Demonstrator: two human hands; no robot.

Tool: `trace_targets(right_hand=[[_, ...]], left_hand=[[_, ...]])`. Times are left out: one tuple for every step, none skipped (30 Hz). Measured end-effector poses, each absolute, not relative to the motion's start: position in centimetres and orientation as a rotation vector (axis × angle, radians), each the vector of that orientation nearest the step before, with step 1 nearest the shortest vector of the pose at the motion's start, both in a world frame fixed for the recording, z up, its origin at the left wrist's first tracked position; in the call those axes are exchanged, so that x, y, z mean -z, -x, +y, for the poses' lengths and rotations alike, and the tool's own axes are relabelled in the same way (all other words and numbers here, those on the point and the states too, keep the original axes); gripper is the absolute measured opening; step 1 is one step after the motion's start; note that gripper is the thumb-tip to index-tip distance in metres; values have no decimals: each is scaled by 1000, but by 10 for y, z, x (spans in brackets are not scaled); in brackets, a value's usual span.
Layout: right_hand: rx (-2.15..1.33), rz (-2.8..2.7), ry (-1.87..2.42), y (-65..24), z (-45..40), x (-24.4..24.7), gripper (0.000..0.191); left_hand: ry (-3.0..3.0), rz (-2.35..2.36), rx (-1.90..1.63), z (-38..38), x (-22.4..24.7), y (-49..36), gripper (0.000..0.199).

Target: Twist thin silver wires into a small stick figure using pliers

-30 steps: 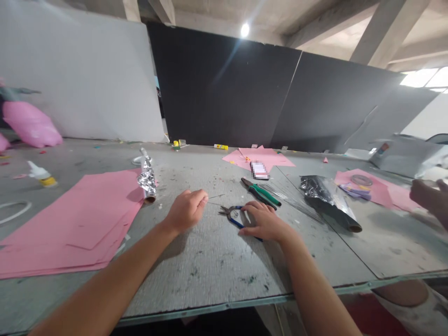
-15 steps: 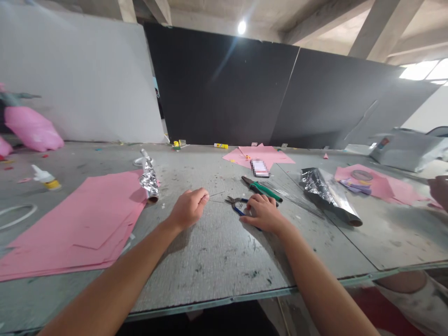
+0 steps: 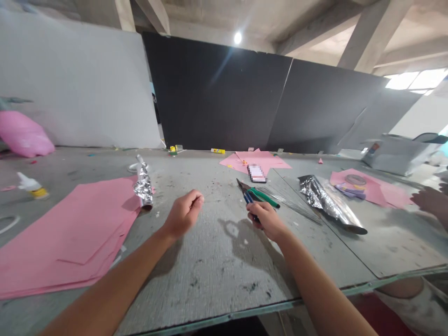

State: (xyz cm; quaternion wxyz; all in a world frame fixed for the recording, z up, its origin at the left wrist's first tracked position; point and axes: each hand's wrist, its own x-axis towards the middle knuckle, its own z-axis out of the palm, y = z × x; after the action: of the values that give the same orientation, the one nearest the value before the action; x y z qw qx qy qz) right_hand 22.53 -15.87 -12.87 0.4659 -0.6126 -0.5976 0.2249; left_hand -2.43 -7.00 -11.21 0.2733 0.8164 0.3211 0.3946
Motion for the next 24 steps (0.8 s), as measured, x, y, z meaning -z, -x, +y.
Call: trace_targets(right_hand=[[-634, -1430, 1463, -224, -158, 124, 35], [-701, -1393, 1418, -222, -155, 119, 34], [-752, -1356, 1372, -222, -151, 112, 35], [-788, -1321, 1327, -222, -145, 105, 35], [-811, -1289, 1284, -222, -137, 97, 35], [-825, -1266, 1246, -223, -129, 89, 33], [-830, -1248, 1216, -225, -119, 80, 30], [-825, -1237, 1190, -227, -109, 72, 27], [-815, -1232, 1168, -228, -99, 63, 25], [-800, -1231, 1147, -229, -90, 55, 24], [-784, -1234, 1124, -229, -81, 48, 25], [-769, -1238, 1101, -229, -74, 41, 26], [-759, -1245, 1072, -228, -67, 35, 26], [-752, -1256, 1040, -226, -61, 30, 27], [-746, -1274, 1004, -223, -57, 26, 27], [-738, -1303, 961, -221, -54, 23, 27], [-716, -1347, 923, -219, -51, 20, 26], [-679, -1390, 906, -217, -50, 19, 25], [-615, -1418, 926, -215, -49, 19, 23], [-521, -1439, 968, -214, -50, 19, 18], [-444, -1459, 1008, -213, -51, 19, 15], [-398, -1475, 1042, -213, -52, 20, 16], [-364, -1479, 1057, -212, -54, 20, 16], [-348, -1486, 1059, -212, -56, 20, 16]], left_hand=[[-2130, 849, -1067, -67, 107, 21, 24], [-2066, 825, -1063, -64, 100, 17, 25], [-2010, 787, -1043, -58, 91, 11, 26], [-1960, 744, -1018, -52, 81, 3, 26], [-1917, 704, -993, -45, 70, -5, 26], [-1882, 665, -970, -38, 59, -14, 25], [-1853, 627, -959, -30, 47, -22, 24], [-1830, 596, -954, -24, 35, -30, 24], [-1796, 564, -953, -17, 23, -36, 25], [-1723, 522, -944, -12, 14, -40, 25], [-1691, 489, -932, -7, 6, -42, 26], [-1683, 466, -917, -3, 0, -42, 26], [-1688, 452, -900, 1, -3, -41, 26], [-1706, 453, -887, 4, -5, -39, 26], [-1734, 465, -881, 6, -5, -36, 26], [-1767, 482, -881, 8, -5, -32, 27], [-1807, 506, -882, 10, -4, -29, 27], [-1854, 525, -874, 10, -3, -26, 28], [-1903, 538, -855, 11, -2, -23, 29], [-1962, 552, -827, 11, -2, -21, 29], [-2028, 566, -810, 11, -2, -19, 30], [-2087, 587, -809, 11, -2, -18, 30], [-2150, 613, -822, 10, -3, -18, 30], [-2218, 635, -849, 10, -3, -18, 30]])
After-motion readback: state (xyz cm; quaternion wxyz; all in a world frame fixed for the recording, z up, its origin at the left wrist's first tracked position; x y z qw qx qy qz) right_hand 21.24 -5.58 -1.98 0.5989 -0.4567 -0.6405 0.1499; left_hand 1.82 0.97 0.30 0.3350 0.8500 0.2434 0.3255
